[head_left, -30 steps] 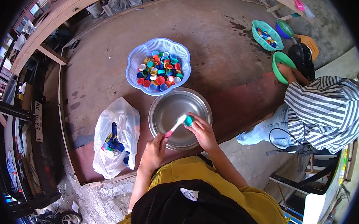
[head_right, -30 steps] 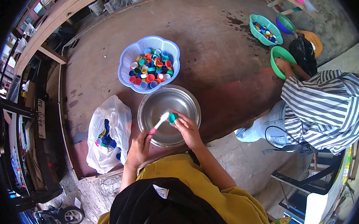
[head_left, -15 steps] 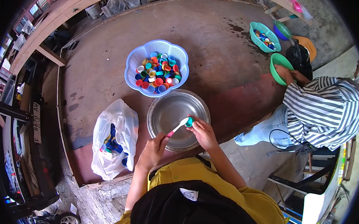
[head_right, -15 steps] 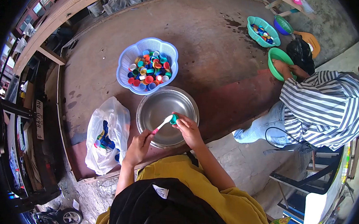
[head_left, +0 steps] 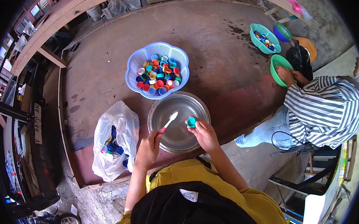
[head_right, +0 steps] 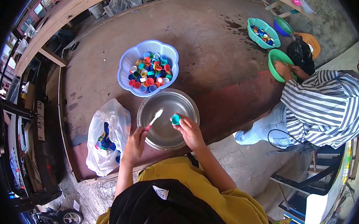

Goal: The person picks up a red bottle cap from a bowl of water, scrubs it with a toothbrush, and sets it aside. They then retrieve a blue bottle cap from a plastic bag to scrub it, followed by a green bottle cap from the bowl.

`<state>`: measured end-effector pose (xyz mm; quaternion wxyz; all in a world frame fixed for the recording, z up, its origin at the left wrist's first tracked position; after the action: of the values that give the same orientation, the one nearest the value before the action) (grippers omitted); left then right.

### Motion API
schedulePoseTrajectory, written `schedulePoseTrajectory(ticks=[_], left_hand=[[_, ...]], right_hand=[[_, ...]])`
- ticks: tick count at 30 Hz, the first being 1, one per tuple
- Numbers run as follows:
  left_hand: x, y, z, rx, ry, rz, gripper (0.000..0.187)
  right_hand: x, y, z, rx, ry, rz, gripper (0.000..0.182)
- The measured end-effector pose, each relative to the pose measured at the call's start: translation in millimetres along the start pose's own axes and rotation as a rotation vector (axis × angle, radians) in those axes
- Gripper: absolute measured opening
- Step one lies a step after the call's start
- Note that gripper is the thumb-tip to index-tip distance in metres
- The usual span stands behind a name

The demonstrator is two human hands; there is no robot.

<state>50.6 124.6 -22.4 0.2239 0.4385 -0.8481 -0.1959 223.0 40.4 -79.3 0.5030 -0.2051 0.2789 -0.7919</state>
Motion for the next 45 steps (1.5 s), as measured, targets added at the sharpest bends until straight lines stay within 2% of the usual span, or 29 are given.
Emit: schedulePoseTrajectory(ticks=[4, 5, 8, 11, 14, 15, 18, 20, 23, 25, 28, 29, 30, 31, 32, 33, 36, 37, 40, 44, 45], left_hand=[[8, -19, -15, -0.028, -0.063, 0.195, 0.015], [5, -13, -13, -0.046, -0.088, 0.116, 0.015], [5, -5, -17, -0.077, -0.094, 0.036, 0.015], [13, -25, -18, -0.040, -0.181, 0.230, 0.014], [7, -5, -12, -0.119, -0.125, 0.079, 0.014], [7, 3, -15, -0.161, -0.130, 0.002, 0.013], [15, -8, -27, -0.111, -0.215, 0.173, 0.013], [14, -11, -21, -0.159, -0.177, 0.149, 0.013], [10, -4, -21, -0.223, -0.126, 0.076, 0.013], [12, -3, -23, -0.210, -0.100, 0.026, 0.013], [16, -13, -23, -0.050, -0.074, 0.202, 0.014], [18, -16, -28, 0.051, -0.128, 0.237, 0.014], [13, -12, -19, 0.014, -0.103, 0.171, 0.015], [9, -6, -6, -0.026, -0.076, 0.104, 0.015], [6, 1, 4, -0.070, -0.048, 0.040, 0.016], [7, 8, -6, 0.004, 0.017, 0.091, 0.017], [17, -9, -23, 0.039, -0.059, 0.303, 0.017], [15, -11, -20, 0.006, -0.066, 0.277, 0.018], [6, 9, -16, 0.008, -0.129, 0.013, 0.018], [13, -16, -21, 0.053, -0.047, 0.327, 0.019], [9, -8, -26, 0.054, -0.107, 0.217, 0.018]], right_hand=[[1, -1, -5, -0.154, -0.045, -0.053, 0.028], [2, 1, -5, -0.006, -0.053, -0.063, 0.026], [4, 11, -21, -0.036, -0.175, -0.075, 0.029], [7, 11, -26, -0.139, -0.189, -0.166, 0.035], [7, 9, -32, -0.049, -0.245, -0.016, 0.033], [8, 9, -31, -0.059, -0.245, -0.029, 0.034], [6, 5, -28, -0.075, -0.249, -0.011, 0.034], [5, 1, -29, -0.063, -0.264, 0.064, 0.034], [5, 5, -32, -0.079, -0.269, 0.016, 0.035], [3, 5, -24, -0.053, -0.243, -0.008, 0.035], [0, -3, -7, 0.007, -0.091, 0.031, 0.028], [1, -6, -1, 0.057, -0.037, 0.029, 0.027], [0, -10, 6, 0.105, 0.017, 0.029, 0.026], [0, -10, 8, 0.319, 0.014, 0.083, 0.026], [1, -13, 12, 0.352, 0.061, 0.085, 0.027], [2, -20, 20, 0.386, 0.109, 0.088, 0.027], [5, -26, 28, 0.445, 0.217, 0.097, 0.031], [3, -27, 30, 0.457, 0.251, 0.107, 0.032], [2, -27, 37, 0.486, 0.311, 0.082, 0.033], [1, -26, 40, 0.530, 0.346, 0.107, 0.033], [2, -30, 43, 0.578, 0.377, 0.115, 0.033]])
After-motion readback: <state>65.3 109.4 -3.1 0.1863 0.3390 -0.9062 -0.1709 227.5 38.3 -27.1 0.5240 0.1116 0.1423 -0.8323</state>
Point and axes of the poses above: each hand's wrist, its own x-axis away from the middle knuckle, its own y-axis out of the back of the hand, z = x × y, the point moved 9 cm from there along -x, towards the middle knuckle, and after that the axes turned 9 degrees about y, right-handed, at the moved point
